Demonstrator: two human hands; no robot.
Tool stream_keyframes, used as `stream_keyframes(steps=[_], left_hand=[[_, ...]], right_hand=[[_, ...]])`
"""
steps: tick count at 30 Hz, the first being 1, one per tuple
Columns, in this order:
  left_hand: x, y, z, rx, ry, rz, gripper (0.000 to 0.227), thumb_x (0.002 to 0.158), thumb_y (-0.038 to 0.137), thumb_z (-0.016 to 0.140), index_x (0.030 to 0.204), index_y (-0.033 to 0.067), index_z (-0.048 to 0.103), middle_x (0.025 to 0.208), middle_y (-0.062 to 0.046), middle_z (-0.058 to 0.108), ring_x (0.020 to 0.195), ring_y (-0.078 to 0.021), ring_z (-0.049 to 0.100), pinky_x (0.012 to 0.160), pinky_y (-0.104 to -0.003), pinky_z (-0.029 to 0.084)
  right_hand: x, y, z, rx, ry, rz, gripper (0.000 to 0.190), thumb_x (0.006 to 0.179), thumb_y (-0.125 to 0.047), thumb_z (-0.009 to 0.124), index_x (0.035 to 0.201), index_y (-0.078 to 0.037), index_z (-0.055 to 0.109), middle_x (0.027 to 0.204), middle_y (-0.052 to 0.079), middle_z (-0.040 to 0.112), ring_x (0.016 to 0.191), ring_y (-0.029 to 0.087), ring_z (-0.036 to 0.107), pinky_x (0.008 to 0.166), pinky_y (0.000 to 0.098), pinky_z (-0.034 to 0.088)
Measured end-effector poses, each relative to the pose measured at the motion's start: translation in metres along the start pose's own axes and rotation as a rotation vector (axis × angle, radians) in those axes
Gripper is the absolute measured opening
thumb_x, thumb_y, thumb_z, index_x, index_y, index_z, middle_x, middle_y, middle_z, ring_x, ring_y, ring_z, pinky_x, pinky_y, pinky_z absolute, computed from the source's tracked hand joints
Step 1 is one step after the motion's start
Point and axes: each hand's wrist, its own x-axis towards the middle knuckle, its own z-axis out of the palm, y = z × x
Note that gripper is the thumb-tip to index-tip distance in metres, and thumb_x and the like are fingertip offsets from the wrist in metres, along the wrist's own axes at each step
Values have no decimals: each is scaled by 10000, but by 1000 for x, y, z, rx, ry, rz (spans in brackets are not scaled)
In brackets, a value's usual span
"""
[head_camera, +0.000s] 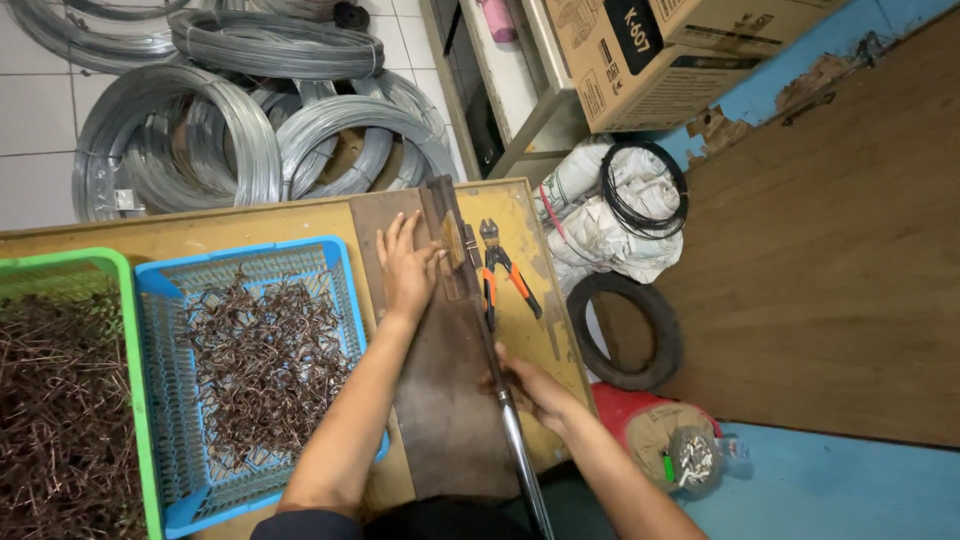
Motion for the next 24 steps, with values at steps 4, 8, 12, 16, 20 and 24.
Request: stream_keyframes(steps=[4, 8, 12, 16, 20, 24], left_hand=[[4, 4, -8, 7, -16, 6, 106, 880, 314, 769, 923, 229, 815, 1502, -64, 533, 1464, -370, 379, 1175, -661, 237], [5, 5, -9, 10, -32, 11, 97, 878, 302, 775, 915, 221, 814, 1509, -81, 527, 1466, -390, 369, 1165, -686, 227], [5, 4, -9, -6, -36, 4, 90, 875, 294, 776, 921, 228, 814, 1509, -81, 520, 1469, -389, 359, 1167, -691, 222], [6, 3, -9, -17, -43, -3, 86, 872, 294, 776, 925, 237, 813, 1508, -88, 518, 1468, -390, 357, 1162, -685, 242], [4, 1, -7, -34, -66, -10, 94, 878, 291, 778, 943, 233, 814, 1503, -90, 517, 1456, -386, 374, 1158, -658, 282], [4, 2, -10, -52, -83, -17, 97, 892, 286, 774, 952, 221, 811, 1509, -90, 507, 1461, -383, 366, 1160, -644, 283]], right_hand=[[-7, -18, 18, 18, -129, 118, 1055, 851, -896, 427, 1310, 43, 571, 1419, 305, 566, 1270, 366, 620, 747, 405, 645], [-1, -20, 21, 39, -205, 217, 1245, 797, -993, 345, 1447, 58, 494, 1420, 296, 570, 1274, 374, 617, 629, 488, 644], [9, -10, 26, 2, -68, 216, 1264, 747, -1023, 305, 1256, 89, 621, 965, 155, 678, 715, 206, 674, 494, 411, 612], [6, -14, 36, -14, 110, 170, 1043, 786, -979, 399, 909, 25, 654, 596, 32, 480, 397, 142, 459, 344, 322, 444], [4, -14, 42, -19, 173, 175, 926, 819, -962, 382, 812, -53, 555, 560, -31, 359, 369, 102, 357, 333, 282, 350], [-1, -17, 51, -31, 214, 182, 817, 792, -989, 382, 728, -177, 451, 555, -54, 365, 360, 83, 344, 334, 260, 330]])
